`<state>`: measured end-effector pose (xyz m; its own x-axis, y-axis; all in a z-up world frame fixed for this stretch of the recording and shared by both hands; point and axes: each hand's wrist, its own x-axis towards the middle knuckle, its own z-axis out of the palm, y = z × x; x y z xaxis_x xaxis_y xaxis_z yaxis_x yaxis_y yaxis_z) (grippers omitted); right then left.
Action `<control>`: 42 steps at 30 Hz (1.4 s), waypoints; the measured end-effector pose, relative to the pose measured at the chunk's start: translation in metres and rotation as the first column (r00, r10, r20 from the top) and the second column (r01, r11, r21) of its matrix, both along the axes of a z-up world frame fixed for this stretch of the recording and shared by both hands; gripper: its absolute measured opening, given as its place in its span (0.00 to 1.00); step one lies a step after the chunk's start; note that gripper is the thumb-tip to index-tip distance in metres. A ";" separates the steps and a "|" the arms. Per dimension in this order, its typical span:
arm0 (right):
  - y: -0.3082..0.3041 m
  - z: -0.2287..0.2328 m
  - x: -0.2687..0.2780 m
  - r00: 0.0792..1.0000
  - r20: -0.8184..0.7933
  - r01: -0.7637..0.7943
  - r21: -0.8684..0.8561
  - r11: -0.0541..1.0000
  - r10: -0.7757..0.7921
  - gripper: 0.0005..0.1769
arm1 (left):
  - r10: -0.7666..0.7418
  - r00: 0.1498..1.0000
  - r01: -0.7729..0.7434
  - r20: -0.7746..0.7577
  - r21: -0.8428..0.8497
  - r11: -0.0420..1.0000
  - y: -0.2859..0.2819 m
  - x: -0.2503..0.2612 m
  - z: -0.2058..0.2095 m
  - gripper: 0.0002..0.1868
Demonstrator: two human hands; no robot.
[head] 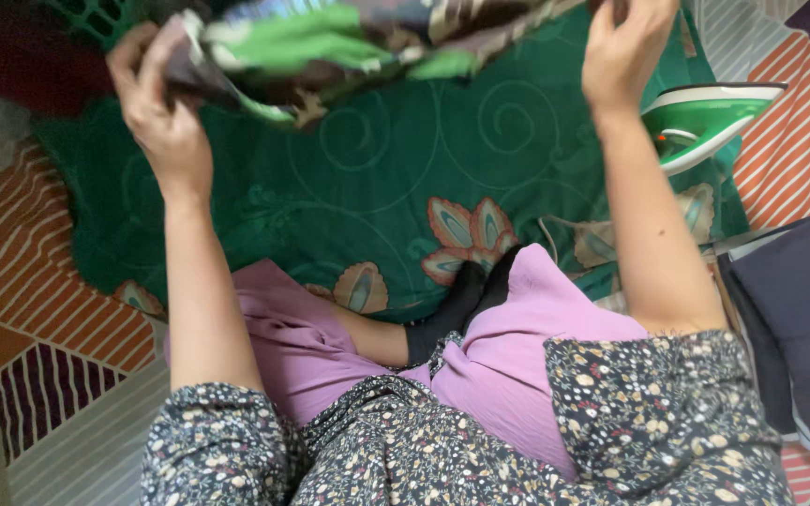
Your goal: The person irons a camouflage-patterned shirt on a bed using a green and white iron. They smooth the fabric, move the iron across different sections, and flip the shirt to iron both sides.
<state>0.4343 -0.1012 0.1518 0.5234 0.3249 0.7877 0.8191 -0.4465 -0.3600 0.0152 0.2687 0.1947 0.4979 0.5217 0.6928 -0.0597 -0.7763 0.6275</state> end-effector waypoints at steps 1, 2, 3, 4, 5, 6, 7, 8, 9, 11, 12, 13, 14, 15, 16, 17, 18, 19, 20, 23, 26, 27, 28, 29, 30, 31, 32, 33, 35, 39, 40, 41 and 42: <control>-0.012 -0.009 -0.024 0.981 -0.191 -0.044 -0.031 0.999 0.037 0.04 | 0.019 0.996 -0.022 -0.092 -0.033 0.999 -0.003 -0.006 -0.017 0.27; -0.021 -0.017 -0.043 0.981 -0.165 -0.116 -0.051 0.992 0.107 0.06 | 0.030 0.983 -0.042 -0.184 -0.064 0.997 -0.007 -0.014 -0.038 0.27; -0.029 -0.027 -0.059 0.974 -0.142 -0.187 -0.074 0.980 0.175 0.08 | 0.039 0.961 -0.060 -0.275 -0.071 0.996 -0.013 -0.022 -0.060 0.25; -0.037 -0.039 -0.073 0.963 -0.226 -0.186 -0.153 0.971 0.149 0.09 | 0.045 0.930 -0.078 -0.365 -0.076 0.994 -0.019 -0.030 -0.083 0.24; -0.044 -0.053 -0.086 0.944 -0.307 -0.196 -0.229 0.953 0.120 0.10 | 0.006 0.900 -0.064 -0.435 -0.118 0.991 -0.027 -0.038 -0.104 0.21; -0.052 -0.069 -0.097 0.906 -0.411 -0.224 -0.270 0.936 0.098 0.10 | -0.036 0.865 -0.052 -0.501 -0.161 0.986 -0.034 -0.045 -0.123 0.18; -0.059 -0.086 -0.104 0.858 -0.508 -0.258 -0.306 0.916 0.072 0.10 | -0.015 0.801 -0.097 -0.598 -0.155 0.983 -0.044 -0.052 -0.138 0.16; -0.066 -0.102 -0.106 0.789 -0.613 -0.294 -0.313 0.903 0.044 0.10 | 0.003 0.726 -0.140 -0.687 -0.143 0.980 -0.050 -0.056 -0.149 0.15; -0.074 -0.118 -0.106 0.708 -0.707 -0.331 -0.316 0.889 0.013 0.10 | 0.049 0.709 -0.209 -0.703 -0.144 0.967 -0.052 -0.056 -0.154 0.12; -0.084 -0.152 -0.099 0.478 -0.878 -0.336 -0.200 0.920 -0.016 0.13 | 0.138 0.665 -0.343 -0.734 -0.137 0.929 -0.064 -0.046 -0.159 0.08; -0.085 -0.167 -0.092 0.329 -0.944 -0.282 -0.091 0.955 0.007 0.15 | 0.158 0.679 -0.364 -0.717 -0.142 0.921 -0.071 -0.039 -0.159 0.09; -0.083 -0.181 -0.084 0.176 -0.983 -0.207 0.009 0.978 0.046 0.18 | 0.179 0.693 -0.383 -0.699 -0.146 0.912 -0.078 -0.028 -0.158 0.13; -0.080 -0.194 -0.079 0.133 -0.986 -0.107 0.091 0.990 0.105 0.19 | 0.199 0.706 -0.401 -0.680 -0.151 0.904 -0.084 -0.019 -0.158 0.19; -0.076 -0.205 -0.071 0.102 -0.981 0.001 0.168 0.986 0.167 0.21 | 0.223 0.687 -0.400 -0.691 -0.103 0.911 -0.090 -0.010 -0.160 0.23; -0.071 -0.214 -0.064 0.079 -0.969 0.110 0.240 0.964 0.233 0.24 | 0.248 0.668 -0.397 -0.701 -0.054 0.916 -0.096 -0.001 -0.164 0.28; -0.063 -0.221 -0.060 0.024 -0.957 0.198 0.289 0.937 0.290 0.24 | 0.272 0.649 -0.393 -0.711 -0.006 0.919 -0.100 0.004 -0.171 0.32; -0.054 -0.226 -0.057 -0.024 -0.936 0.288 0.329 0.899 0.351 0.23 | 0.289 0.633 -0.397 -0.719 0.019 0.918 -0.102 0.007 -0.180 0.28; -0.046 -0.226 -0.052 -0.067 -0.908 0.374 0.362 0.854 0.415 0.22 | 0.308 0.616 -0.404 -0.726 0.045 0.914 -0.103 0.009 -0.191 0.24; -0.040 -0.221 -0.047 -0.165 -0.857 0.356 0.409 0.840 0.488 0.20 | 0.327 0.598 -0.409 -0.732 0.072 0.910 -0.102 0.010 -0.204 0.20; -0.024 -0.179 -0.036 -0.369 -0.649 0.262 0.613 0.745 0.665 0.14 | 0.297 0.723 -0.461 -0.624 -0.117 0.879 -0.072 0.002 -0.234 0.11; -0.034 -0.102 -0.020 -0.166 -0.544 0.017 0.833 0.554 0.823 0.07 | 0.240 0.949 0.194 0.206 -0.978 0.072 -0.034 -0.027 -0.241 0.07; -0.038 -0.078 -0.022 -0.155 -0.507 0.001 0.858 0.513 0.848 0.08 | 0.324 0.860 0.435 0.394 -0.898 -0.064 -0.022 -0.042 -0.236 0.08; -0.046 -0.057 -0.030 -0.145 -0.468 -0.015 0.882 0.471 0.872 0.10 | 0.431 0.724 0.651 0.538 -0.739 -0.172 -0.013 -0.057 -0.226 0.09; -0.050 -0.043 -0.043 -0.165 -0.461 0.036 0.881 0.472 0.872 0.12 | 0.375 0.708 0.687 0.599 -0.706 -0.169 -0.013 -0.067 -0.218 0.09; -0.054 -0.031 -0.056 -0.185 -0.453 0.087 0.877 0.473 0.872 0.13 | 0.357 0.734 0.659 0.578 -0.733 -0.169 -0.017 -0.075 -0.209 0.11; -0.057 -0.020 -0.066 -0.198 -0.445 0.133 0.871 0.474 0.873 0.15 | 0.340 0.767 0.620 0.544 -0.764 -0.178 -0.027 -0.078 -0.200 0.13; -0.059 -0.014 -0.076 -0.217 -0.500 0.173 0.825 0.538 0.838 0.15 | 0.326 0.813 0.558 0.483 -0.806 -0.198 -0.038 -0.081 -0.190 0.15; -0.061 -0.014 -0.088 -0.239 -0.553 0.214 0.772 0.599 0.798 0.15 | 0.290 0.853 0.502 0.434 -0.834 -0.229 -0.051 -0.083 -0.182 0.17; -0.070 -0.016 -0.098 -0.300 -0.610 0.224 0.702 0.675 0.734 0.17 | 0.214 0.900 0.429 0.380 -0.861 -0.273 -0.072 -0.083 -0.171 0.21; -0.074 -0.035 -0.091 -0.391 -0.711 0.029 0.626 0.780 0.585 0.18 | -0.014 0.920 0.371 0.391 -0.882 -0.292 -0.072 -0.061 -0.177 0.23; -0.068 -0.040 -0.085 -0.396 -0.749 -0.041 0.592 0.805 0.531 0.17 | -0.066 0.921 0.349 0.383 -0.890 -0.293 -0.062 -0.048 -0.184 0.22; -0.056 -0.046 -0.073 -0.411 -0.729 -0.076 0.625 0.777 0.547 0.15 | -0.121 0.922 0.327 0.367 -0.908 -0.262 -0.050 -0.031 -0.191 0.18; -0.037 -0.050 -0.057 -0.427 -0.709 -0.109 0.657 0.746 0.562 0.14 | -0.175 0.921 0.306 0.348 -0.924 -0.229 -0.032 -0.015 -0.196 0.15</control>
